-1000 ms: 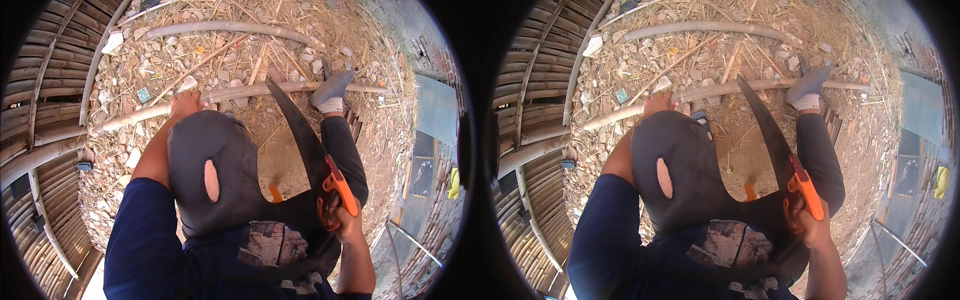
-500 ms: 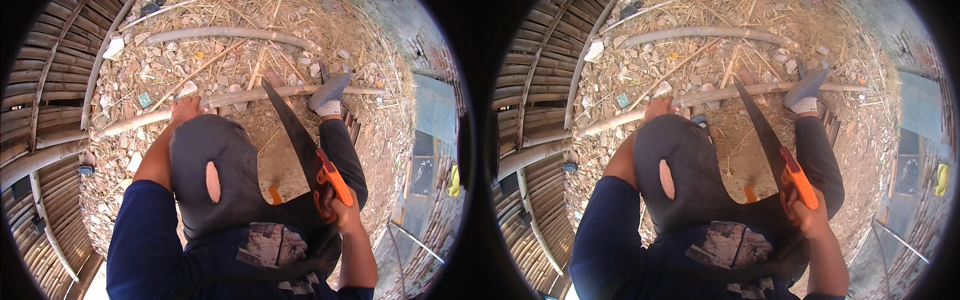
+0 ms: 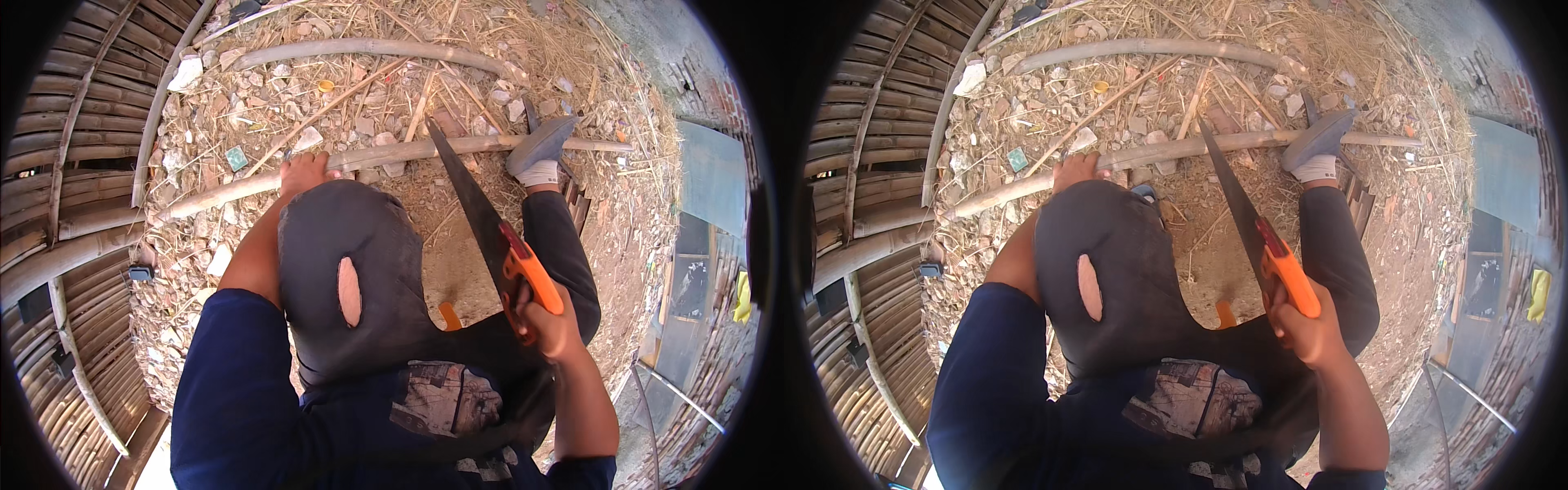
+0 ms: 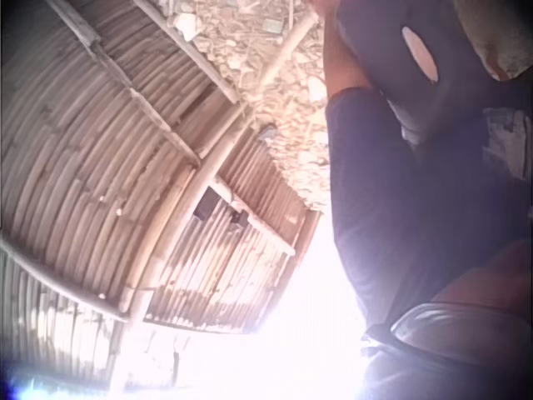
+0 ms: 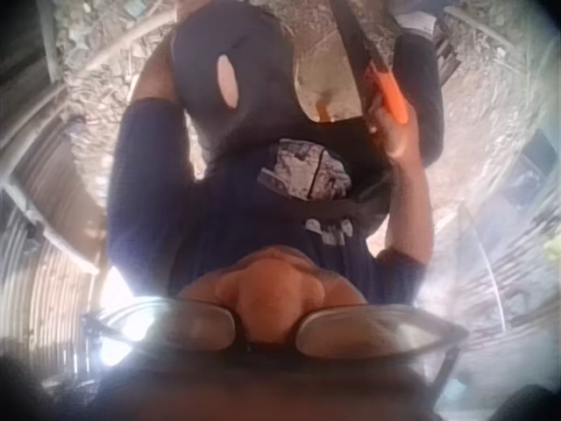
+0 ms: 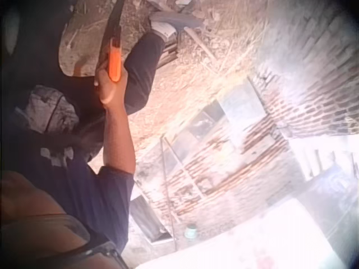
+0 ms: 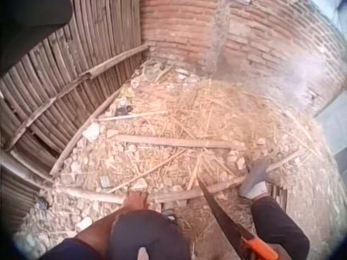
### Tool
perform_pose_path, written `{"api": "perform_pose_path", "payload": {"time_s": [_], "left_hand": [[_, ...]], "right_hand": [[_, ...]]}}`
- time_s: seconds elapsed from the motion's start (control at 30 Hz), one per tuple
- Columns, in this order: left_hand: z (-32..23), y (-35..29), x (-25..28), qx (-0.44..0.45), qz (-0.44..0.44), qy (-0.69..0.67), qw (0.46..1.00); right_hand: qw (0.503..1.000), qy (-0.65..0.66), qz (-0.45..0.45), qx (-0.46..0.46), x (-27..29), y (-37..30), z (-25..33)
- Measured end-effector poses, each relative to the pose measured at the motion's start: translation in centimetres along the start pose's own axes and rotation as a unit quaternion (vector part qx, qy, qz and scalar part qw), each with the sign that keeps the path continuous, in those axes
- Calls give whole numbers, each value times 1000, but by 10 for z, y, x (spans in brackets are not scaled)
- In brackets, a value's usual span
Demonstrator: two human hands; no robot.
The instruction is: The person saws through a bamboo pole using a hand saw, then sets the saw down and picks up a shorter piece of bamboo.
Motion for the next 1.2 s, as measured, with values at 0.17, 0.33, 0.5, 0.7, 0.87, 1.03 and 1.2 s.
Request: {"api": "perform_pose_path", "payload": {"time_s": [0.17, 0.33, 0.5, 0.7, 0.87, 1.03, 1.2], "left_hand": [[2, 5, 5, -11, -8, 0, 1000], [-1, -6, 0, 1, -23, 17, 1000], [-4, 1, 0, 1, -16, 43, 999], [4, -1, 9, -4, -7, 17, 1000], [-1, 0, 5, -18, -11, 2, 1000], [-7, -6, 1, -82, -118, 80, 986], [-4, 11, -2, -40, -70, 88, 993]], "right_hand": [[999, 3, -28, 28, 17, -24, -17], [1000, -8, -26, 9, 2, 12, 7], [999, 10, -44, 6, 41, -32, -23], [992, 93, -78, -20, 53, -38, -8], [997, 16, -51, -57, 54, -100, -34], [996, -22, -88, 14, 60, -100, -42], [989, -34, -134, 54, 56, -78, -28]]}}
Point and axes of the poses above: each hand's wrist, its own y-axis towards the middle knuckle, its own x-axis out of the back of the hand, z = x × y, the point moved 5 cm from there along y, towards the middle knuckle, and after that the axes turned 7 degrees about -y, right-handed, at the moved point
